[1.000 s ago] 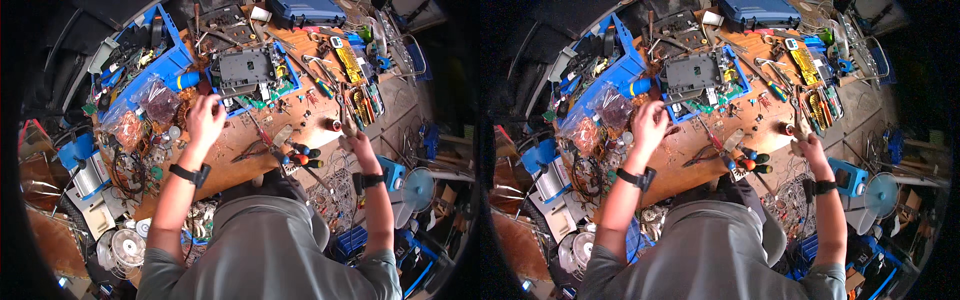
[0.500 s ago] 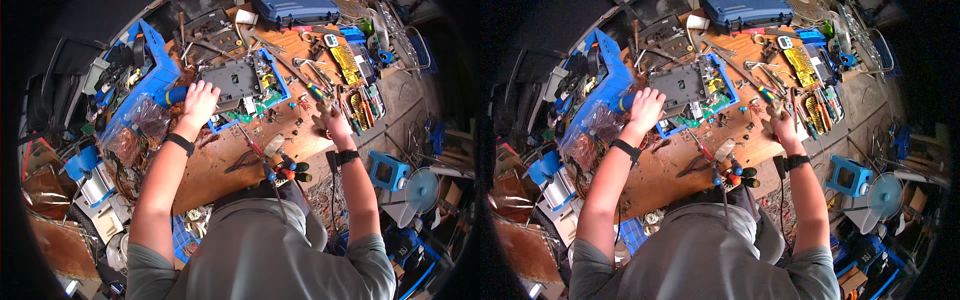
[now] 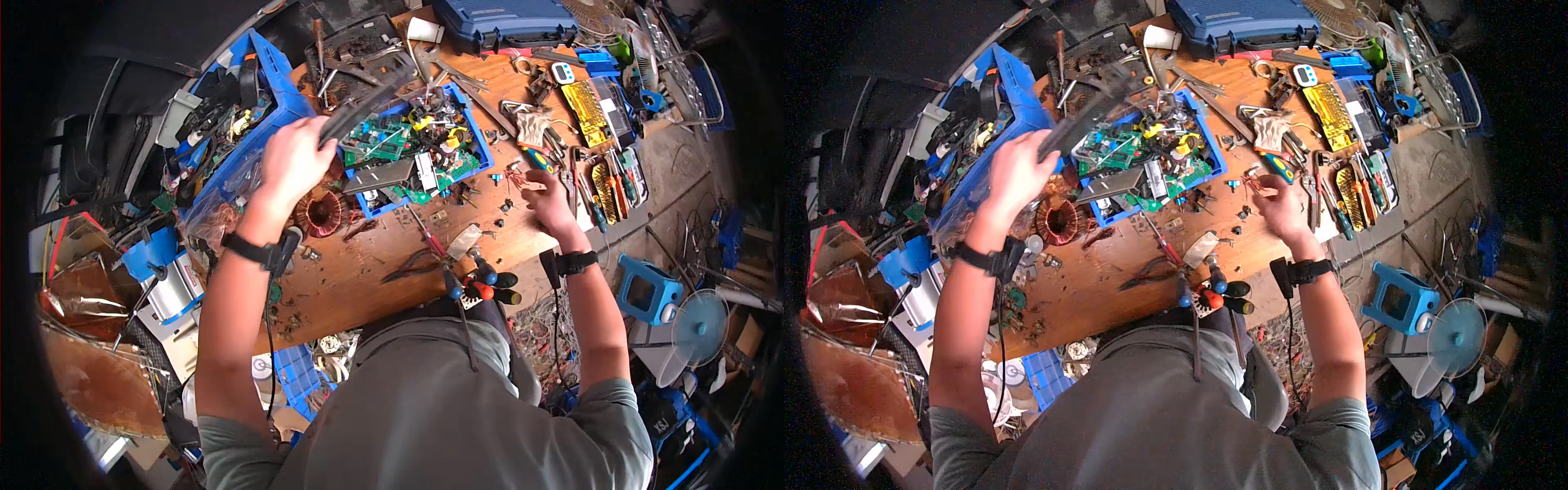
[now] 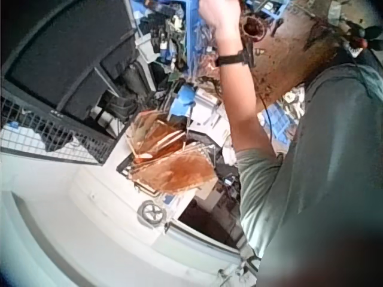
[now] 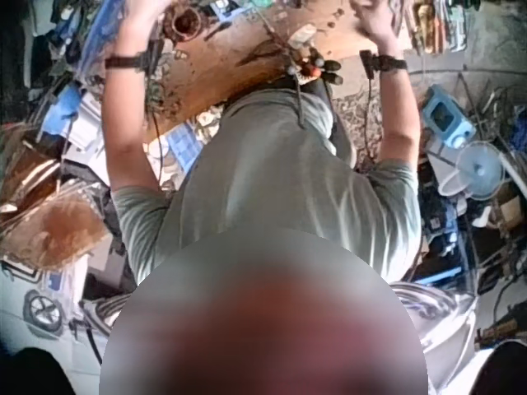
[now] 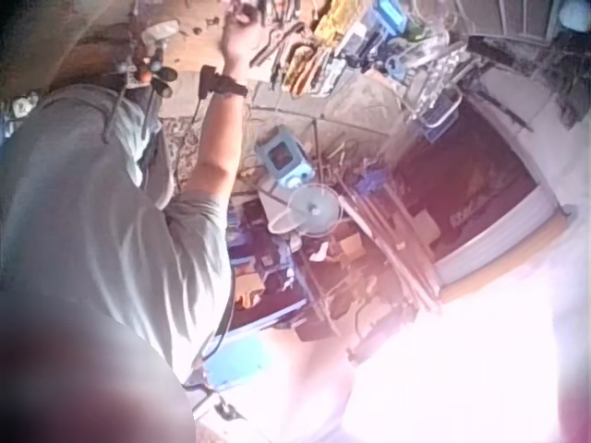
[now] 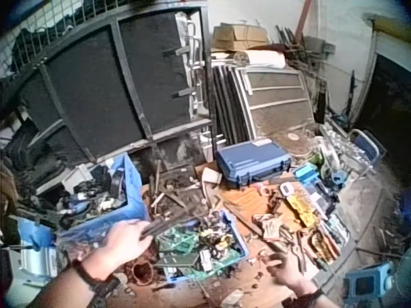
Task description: The recorder is repairing a multimeter by removing the internal PCB and inspecting components.
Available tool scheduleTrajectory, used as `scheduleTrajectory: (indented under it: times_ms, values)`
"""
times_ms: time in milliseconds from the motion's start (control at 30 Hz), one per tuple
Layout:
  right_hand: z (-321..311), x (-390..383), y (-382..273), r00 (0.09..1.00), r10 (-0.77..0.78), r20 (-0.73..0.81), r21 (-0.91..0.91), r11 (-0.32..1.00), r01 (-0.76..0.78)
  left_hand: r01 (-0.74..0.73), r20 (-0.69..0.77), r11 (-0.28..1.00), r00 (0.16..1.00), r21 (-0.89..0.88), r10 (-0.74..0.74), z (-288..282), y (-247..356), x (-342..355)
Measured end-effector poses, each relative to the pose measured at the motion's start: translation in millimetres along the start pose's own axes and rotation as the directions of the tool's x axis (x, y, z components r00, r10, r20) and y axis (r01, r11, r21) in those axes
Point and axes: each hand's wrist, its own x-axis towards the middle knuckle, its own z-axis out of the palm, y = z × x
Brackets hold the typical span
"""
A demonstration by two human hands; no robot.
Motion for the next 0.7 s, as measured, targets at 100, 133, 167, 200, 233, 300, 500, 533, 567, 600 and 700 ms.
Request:
scheduleTrajectory:
  times_ms: [100,133,167,200,233,300,500,533,567,600,700]
  values:
    - [26.5,-1.5,-37.1,0.946,-0.220,0.237,-0.138,0.957,0.257,0.241,0.051,0.824,0.967,-0.513,-0.251,-7.9,-25.3,-38.9]
    - [36.4,-1.8,-52.7,0.917,-0.271,0.293,-0.185,0.925,0.332,0.267,0.068,0.711,0.953,-0.650,-0.296,-0.9,-37.1,-55.6]
    - [46.2,0.0,-67.4,0.880,-0.319,0.353,-0.223,0.884,0.410,0.283,0.089,0.578,0.936,-0.766,-0.340,0.5,-41.2,-72.0]
    - [56.1,-2.3,-88.6,0.855,-0.337,0.394,-0.287,0.839,0.463,0.325,0.109,0.557,0.917,-0.765,-0.385,-3.5,-39.9,-88.4]
    - [67.6,-0.3,-96.6,0.834,-0.349,0.427,-0.297,0.817,0.494,0.362,0.132,0.533,0.898,-0.765,-0.420,-6.1,-37.5,-102.7]
    - [97.0,6.1,-105.9,0.778,-0.452,0.435,-0.343,0.716,0.608,0.411,0.193,0.397,0.853,-0.821,-0.484,-0.5,-40.1,-131.1]
    - [166.4,22.1,-112.0,0.668,-0.565,0.484,-0.416,0.524,0.744,0.440,0.277,0.156,0.764,-0.884,-0.583,18.8,-42.0,-179.7]
    - [176.3,25.8,-110.9,0.656,-0.533,0.535,-0.493,0.434,0.754,0.434,0.254,0.168,0.753,-0.885,-0.607,22.0,-43.0,-190.1]
    - [182.9,28.5,-108.2,0.648,-0.495,0.579,-0.561,0.335,0.757,0.436,0.254,0.165,0.747,-0.885,-0.614,23.9,-43.2,-200.1]
    - [184.1,27.8,-109.9,0.603,-0.536,0.591,-0.577,0.241,0.781,0.439,0.267,0.124,0.723,-0.890,-0.637,25.9,-42.9,-208.0]
    - [180.2,34.8,-113.4,0.564,-0.623,0.542,-0.572,0.218,0.791,0.450,0.294,0.068,0.682,-0.890,-0.669,37.9,-43.9,-231.0]
